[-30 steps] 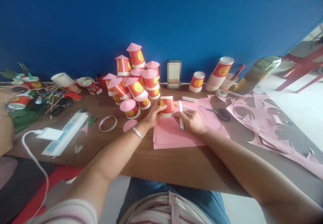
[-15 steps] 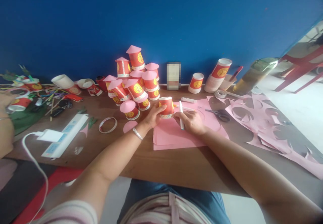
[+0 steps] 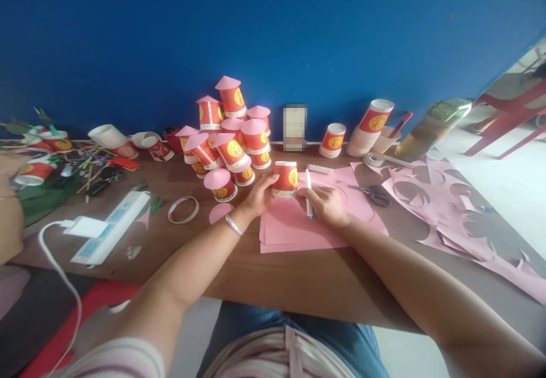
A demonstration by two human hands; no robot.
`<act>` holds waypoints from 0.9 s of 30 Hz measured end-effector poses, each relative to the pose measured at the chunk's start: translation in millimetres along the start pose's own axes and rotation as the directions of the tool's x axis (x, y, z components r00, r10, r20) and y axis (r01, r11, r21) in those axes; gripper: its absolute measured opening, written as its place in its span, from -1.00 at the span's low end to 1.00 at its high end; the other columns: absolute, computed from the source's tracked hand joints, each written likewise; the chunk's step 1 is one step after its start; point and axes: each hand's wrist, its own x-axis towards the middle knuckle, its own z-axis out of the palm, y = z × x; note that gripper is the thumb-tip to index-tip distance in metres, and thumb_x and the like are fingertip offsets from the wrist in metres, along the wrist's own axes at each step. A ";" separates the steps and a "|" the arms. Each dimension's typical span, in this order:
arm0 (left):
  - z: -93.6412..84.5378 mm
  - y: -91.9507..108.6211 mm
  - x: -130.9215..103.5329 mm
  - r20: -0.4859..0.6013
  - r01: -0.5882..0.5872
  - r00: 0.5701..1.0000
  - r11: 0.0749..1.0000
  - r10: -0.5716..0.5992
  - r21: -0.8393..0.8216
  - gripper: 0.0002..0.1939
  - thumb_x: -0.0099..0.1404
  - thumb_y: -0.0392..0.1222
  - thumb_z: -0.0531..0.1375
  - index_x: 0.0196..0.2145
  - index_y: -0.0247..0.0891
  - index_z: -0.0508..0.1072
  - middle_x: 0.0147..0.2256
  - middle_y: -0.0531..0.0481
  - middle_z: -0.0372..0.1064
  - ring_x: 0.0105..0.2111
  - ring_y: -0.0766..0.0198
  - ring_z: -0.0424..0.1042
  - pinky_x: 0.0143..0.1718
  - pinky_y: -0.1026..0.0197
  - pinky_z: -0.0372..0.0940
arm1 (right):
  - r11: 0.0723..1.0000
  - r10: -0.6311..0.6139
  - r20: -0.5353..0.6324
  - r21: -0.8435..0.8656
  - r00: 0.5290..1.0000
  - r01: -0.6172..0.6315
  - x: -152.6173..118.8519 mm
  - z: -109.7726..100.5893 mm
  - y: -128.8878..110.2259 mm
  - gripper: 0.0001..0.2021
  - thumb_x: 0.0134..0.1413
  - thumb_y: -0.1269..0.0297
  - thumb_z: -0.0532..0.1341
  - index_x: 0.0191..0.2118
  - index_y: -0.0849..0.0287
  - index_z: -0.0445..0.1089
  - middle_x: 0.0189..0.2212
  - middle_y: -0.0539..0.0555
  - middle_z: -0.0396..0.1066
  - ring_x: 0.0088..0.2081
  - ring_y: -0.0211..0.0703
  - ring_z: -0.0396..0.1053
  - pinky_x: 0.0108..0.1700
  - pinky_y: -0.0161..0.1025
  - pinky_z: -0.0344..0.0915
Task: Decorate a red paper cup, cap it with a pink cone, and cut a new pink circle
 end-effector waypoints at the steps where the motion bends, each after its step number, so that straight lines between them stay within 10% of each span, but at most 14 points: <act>1: 1.4 0.5 -0.3 0.012 -0.013 1.000 1.000 0.013 -0.002 -0.73 0.26 0.02 0.37 -0.24 -0.25 0.59 -0.28 -0.05 0.57 -0.17 0.10 0.56 -0.15 0.13 0.38 | 1.000 -0.005 -0.009 -0.001 1.000 0.005 0.1 -0.3 0.0 -0.80 0.38 0.45 0.15 -0.26 0.16 0.50 -0.58 -0.07 0.43 -0.56 -0.33 0.24 -0.45 -0.33 0.04; 12: 12.3 7.8 -6.6 0.182 -0.095 0.981 0.986 0.069 0.134 -0.63 0.27 0.06 0.39 -0.09 -0.23 0.59 -0.19 -0.11 0.60 -0.06 0.04 0.57 -0.01 0.07 0.38 | 1.000 0.015 0.037 0.010 0.999 -0.016 6.0 -12.0 -3.8 -0.78 0.28 0.54 0.15 -0.31 0.17 0.49 -0.58 -0.08 0.40 -0.56 -0.36 0.19 -0.47 -0.29 -0.02; 27: 12.4 4.1 -3.9 0.146 -0.127 0.985 0.965 0.095 0.228 -0.66 0.26 -0.13 0.38 -0.02 -0.22 0.54 -0.14 -0.08 0.55 -0.13 0.13 0.51 -0.07 0.13 0.37 | 0.995 -0.094 0.143 -0.005 0.985 0.096 2.5 -13.7 1.9 -0.73 0.22 0.61 0.11 -0.18 0.19 0.51 -0.55 -0.07 0.40 -0.54 -0.34 0.20 -0.46 -0.28 0.02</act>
